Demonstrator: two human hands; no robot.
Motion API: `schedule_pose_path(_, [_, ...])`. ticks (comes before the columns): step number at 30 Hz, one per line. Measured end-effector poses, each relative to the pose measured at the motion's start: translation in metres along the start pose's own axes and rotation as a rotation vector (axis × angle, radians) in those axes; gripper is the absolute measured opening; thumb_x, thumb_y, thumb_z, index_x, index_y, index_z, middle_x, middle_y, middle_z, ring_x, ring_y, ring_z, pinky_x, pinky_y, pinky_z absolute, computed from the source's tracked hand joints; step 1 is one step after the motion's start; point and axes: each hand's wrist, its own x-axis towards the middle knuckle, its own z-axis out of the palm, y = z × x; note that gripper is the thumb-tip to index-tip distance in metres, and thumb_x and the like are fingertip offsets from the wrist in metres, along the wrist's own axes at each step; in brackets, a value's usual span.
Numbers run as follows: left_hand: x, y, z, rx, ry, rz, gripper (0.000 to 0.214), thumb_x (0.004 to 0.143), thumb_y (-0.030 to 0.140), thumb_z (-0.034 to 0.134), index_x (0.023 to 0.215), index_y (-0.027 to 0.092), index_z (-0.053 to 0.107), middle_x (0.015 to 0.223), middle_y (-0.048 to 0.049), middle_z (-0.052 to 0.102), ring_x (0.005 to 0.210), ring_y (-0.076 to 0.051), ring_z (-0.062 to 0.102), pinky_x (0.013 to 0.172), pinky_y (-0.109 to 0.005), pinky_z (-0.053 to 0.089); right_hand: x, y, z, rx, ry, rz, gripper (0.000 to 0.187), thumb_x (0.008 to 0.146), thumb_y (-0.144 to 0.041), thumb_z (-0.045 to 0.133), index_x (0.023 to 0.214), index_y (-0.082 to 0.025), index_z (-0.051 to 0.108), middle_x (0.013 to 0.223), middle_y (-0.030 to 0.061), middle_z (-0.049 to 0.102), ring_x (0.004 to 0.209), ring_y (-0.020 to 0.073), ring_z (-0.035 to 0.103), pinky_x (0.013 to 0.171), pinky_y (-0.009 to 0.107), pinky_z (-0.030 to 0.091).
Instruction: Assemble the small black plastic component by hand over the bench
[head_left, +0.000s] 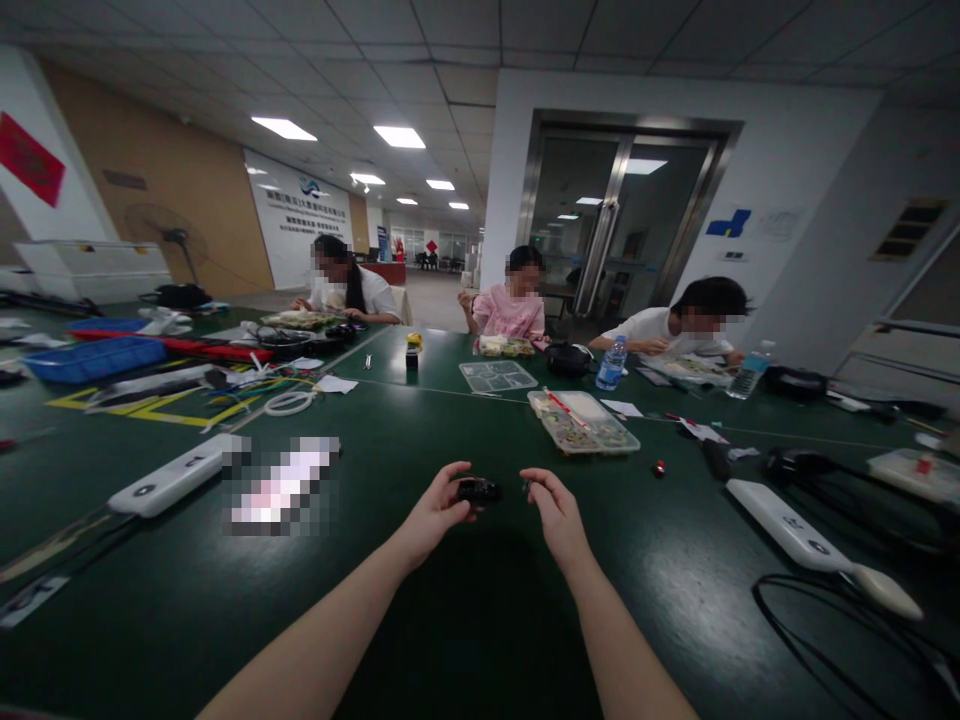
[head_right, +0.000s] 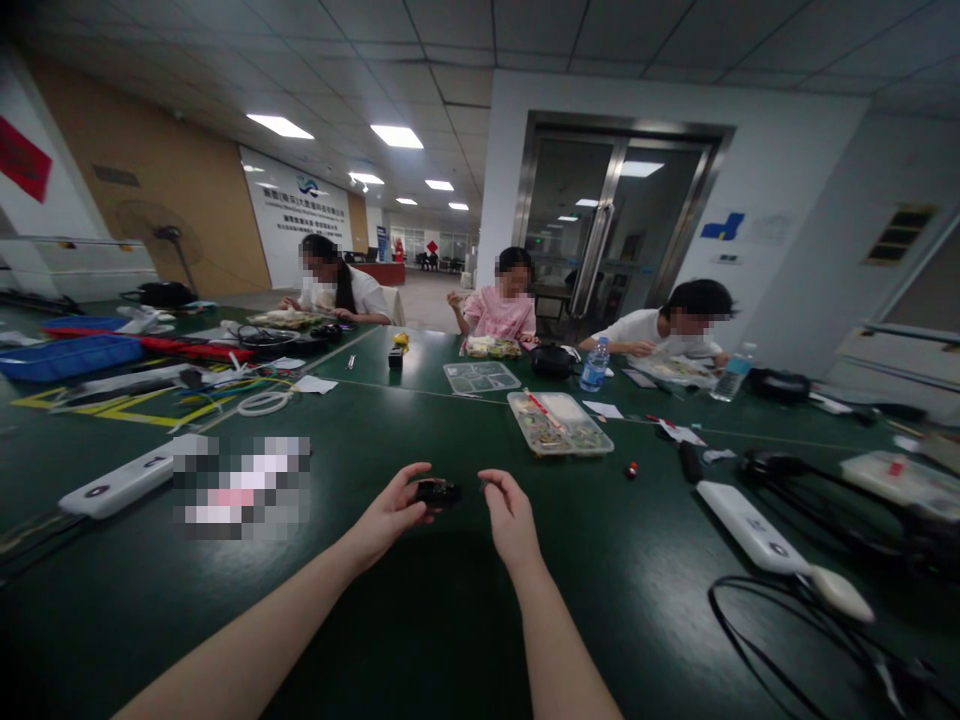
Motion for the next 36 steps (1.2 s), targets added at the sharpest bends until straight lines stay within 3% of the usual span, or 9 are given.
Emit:
schedule_pose_path(7, [0.000,-0.001,0.000,0.001,0.006,-0.010,0.048,0.073,0.019,0.059,0.115,0.023,0.036,0.108,-0.0083,0.057,0.086,-0.019,0.060,0.077,-0.034,0.043,0.002,0.005,-0.004,-0.018,0.063,0.022,0.022,0.076,-0.035,0.043,0.079,-0.021,0.059,0.055,-0.0024,0.050,0.058,0.0171,0.050,0.058,0.029,0.040])
schedule_pose_path(14, [-0.001,0.002,0.001,0.004,0.012,-0.020,0.052,0.073,0.017,0.059,0.118,0.025,0.035,0.111,-0.0088,0.056,0.088,-0.020,0.059,0.078,-0.036,0.043,0.003,0.004,-0.006,-0.062,0.114,0.046,0.025,0.074,-0.031,0.044,0.088,-0.019,0.061,0.071,0.0027,0.061,0.068,0.0198,0.056,0.063,0.031,0.044])
schedule_pose_path(17, [0.000,0.003,0.002,0.012,0.012,-0.009,0.051,0.073,0.018,0.059,0.118,0.024,0.035,0.111,-0.0091,0.056,0.088,-0.020,0.059,0.078,-0.036,0.043,0.002,0.003,-0.003,-0.055,0.072,0.048,0.025,0.073,-0.031,0.050,0.091,-0.019,0.062,0.085,0.0058,0.065,0.077,0.0214,0.059,0.070,0.034,0.046])
schedule_pose_path(21, [-0.001,0.003,0.003,0.023,0.021,-0.010,0.050,0.073,0.020,0.060,0.117,0.024,0.036,0.110,-0.0092,0.058,0.089,-0.021,0.060,0.079,-0.037,0.043,0.000,0.002,0.002,-0.072,-0.016,0.028,0.027,0.070,-0.033,0.059,0.092,-0.018,0.062,0.087,0.0068,0.067,0.081,0.0219,0.061,0.077,0.038,0.046])
schedule_pose_path(29, [0.001,-0.001,0.004,0.001,-0.034,0.003,0.047,0.072,0.019,0.063,0.112,0.021,0.040,0.104,-0.0082,0.060,0.091,-0.021,0.059,0.084,-0.039,0.042,-0.008,-0.006,0.013,-0.143,-0.151,-0.201,0.018,0.071,-0.026,0.061,0.089,-0.023,0.065,0.098,0.0049,0.062,0.097,0.0203,0.055,0.089,0.037,0.041])
schedule_pose_path(36, [0.003,-0.008,0.004,-0.017,-0.011,-0.033,0.045,0.070,0.020,0.065,0.109,0.022,0.043,0.097,-0.0053,0.060,0.086,-0.018,0.059,0.082,-0.037,0.044,-0.009,0.001,0.021,-0.127,-0.237,-0.145,0.019,0.071,-0.027,0.062,0.088,-0.023,0.066,0.101,0.0050,0.061,0.097,0.0194,0.057,0.091,0.037,0.041])
